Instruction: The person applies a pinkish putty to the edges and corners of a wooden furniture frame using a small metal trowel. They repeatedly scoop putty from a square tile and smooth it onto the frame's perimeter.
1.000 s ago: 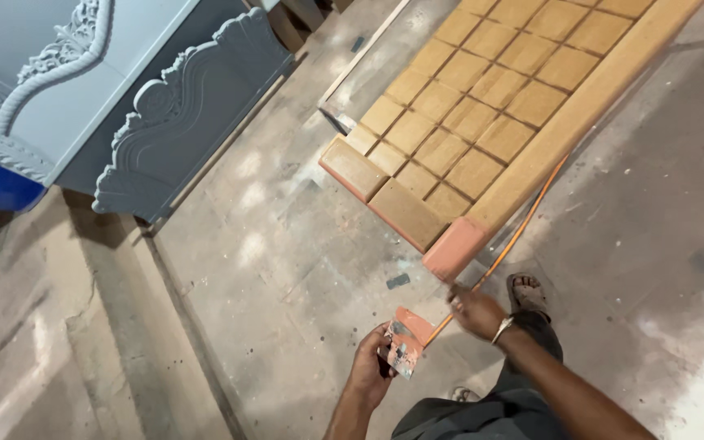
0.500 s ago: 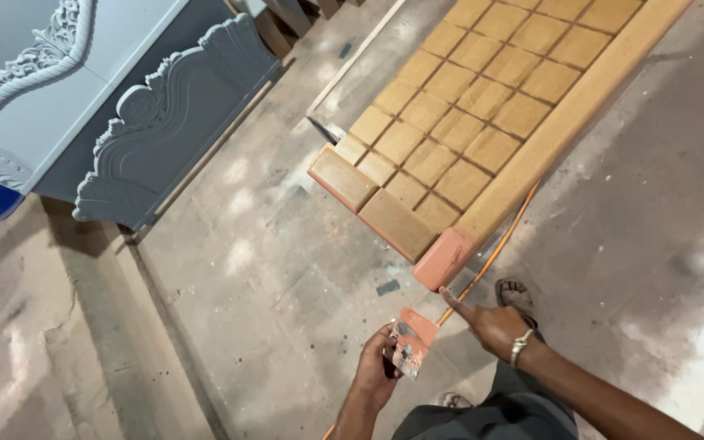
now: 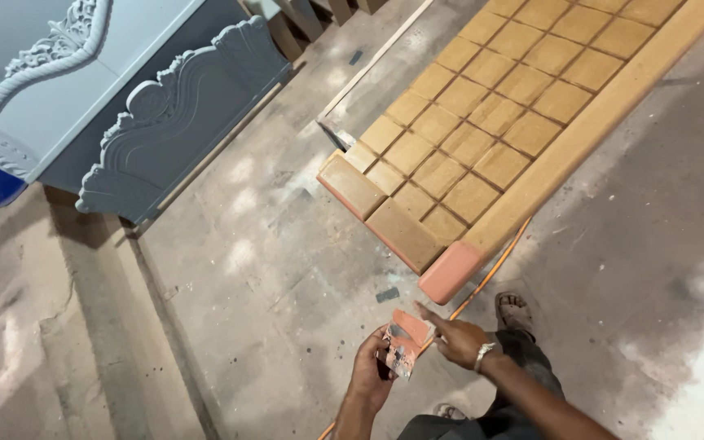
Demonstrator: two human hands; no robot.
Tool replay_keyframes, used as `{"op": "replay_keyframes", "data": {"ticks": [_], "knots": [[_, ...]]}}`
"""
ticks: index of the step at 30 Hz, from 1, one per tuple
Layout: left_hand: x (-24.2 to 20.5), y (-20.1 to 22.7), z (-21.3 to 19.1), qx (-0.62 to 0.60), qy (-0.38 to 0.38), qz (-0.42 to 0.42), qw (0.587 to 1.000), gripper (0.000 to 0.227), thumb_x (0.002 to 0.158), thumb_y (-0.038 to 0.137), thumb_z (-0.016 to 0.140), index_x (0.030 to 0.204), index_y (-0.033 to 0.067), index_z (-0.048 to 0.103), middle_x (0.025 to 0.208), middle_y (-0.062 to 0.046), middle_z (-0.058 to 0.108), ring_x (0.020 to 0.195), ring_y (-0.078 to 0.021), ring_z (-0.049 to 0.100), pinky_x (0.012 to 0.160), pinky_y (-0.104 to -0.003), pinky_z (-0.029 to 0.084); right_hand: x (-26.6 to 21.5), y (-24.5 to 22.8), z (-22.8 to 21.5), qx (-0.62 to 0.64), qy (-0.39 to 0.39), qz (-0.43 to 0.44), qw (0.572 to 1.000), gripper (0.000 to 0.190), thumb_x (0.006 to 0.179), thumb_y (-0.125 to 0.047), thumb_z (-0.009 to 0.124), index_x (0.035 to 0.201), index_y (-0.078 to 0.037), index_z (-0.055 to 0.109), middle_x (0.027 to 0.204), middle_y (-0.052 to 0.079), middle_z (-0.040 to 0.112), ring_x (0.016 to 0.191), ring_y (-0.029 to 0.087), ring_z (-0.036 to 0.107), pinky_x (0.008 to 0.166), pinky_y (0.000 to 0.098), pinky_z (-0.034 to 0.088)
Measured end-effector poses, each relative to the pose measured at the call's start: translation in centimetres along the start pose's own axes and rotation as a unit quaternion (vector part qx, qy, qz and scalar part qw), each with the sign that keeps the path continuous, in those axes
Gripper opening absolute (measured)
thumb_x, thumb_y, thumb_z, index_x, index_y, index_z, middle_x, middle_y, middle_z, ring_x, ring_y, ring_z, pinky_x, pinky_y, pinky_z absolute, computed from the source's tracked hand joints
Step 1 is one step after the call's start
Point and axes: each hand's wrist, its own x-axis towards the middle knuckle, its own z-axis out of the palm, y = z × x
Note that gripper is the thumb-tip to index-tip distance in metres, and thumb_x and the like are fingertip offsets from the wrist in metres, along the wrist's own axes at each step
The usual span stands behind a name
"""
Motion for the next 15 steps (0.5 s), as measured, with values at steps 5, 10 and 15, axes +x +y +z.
{"op": "replay_keyframes", "data": {"ticks": [5,10,15], "knots": [[-0.5,-0.8,-2.0,-0.010,0.005,0.005,1.000,0.045,0.086,0.015,0.044,0.125,0.0037,0.063,0.090,-0.002,0.070,0.075,-0.0131,0.064,0.062,-0.029,0.049,1.4,1.5,-9.4,0.113,0.002,0.136,0.984,0.059,0.088,-0.022,0.066,0.144,-0.026,0.046,0.101,0.004,0.075,0.069,0.032,0.075,0.066,0.0439,0.061],[-0.3,-1.8,-3.9,-0.035,0.013,0.001,0.999,0.045,0.085,0.016,0.046,0.125,0.0071,0.065,0.087,0.001,0.069,0.065,-0.0110,0.058,0.051,-0.027,0.039,2.0,1.5,-7.7,0.001,0.086,0.049,0.995,0.085,0.087,-0.015,0.065,0.161,-0.028,0.027,0.087,0.016,0.074,0.073,0.030,0.072,0.070,0.0448,0.057],[0.2,-3.2,-6.0,-0.053,-0.041,0.026,0.997,0.036,0.088,0.015,0.053,0.121,0.0060,0.062,0.081,0.000,0.063,0.065,-0.0124,0.058,0.051,-0.028,0.044,-1.2,-6.4,-4.4,0.145,-0.179,0.088,0.969,0.093,0.089,-0.011,0.064,0.162,-0.036,0.014,0.103,0.017,0.071,0.076,0.037,0.068,0.069,0.0493,0.061]]}}
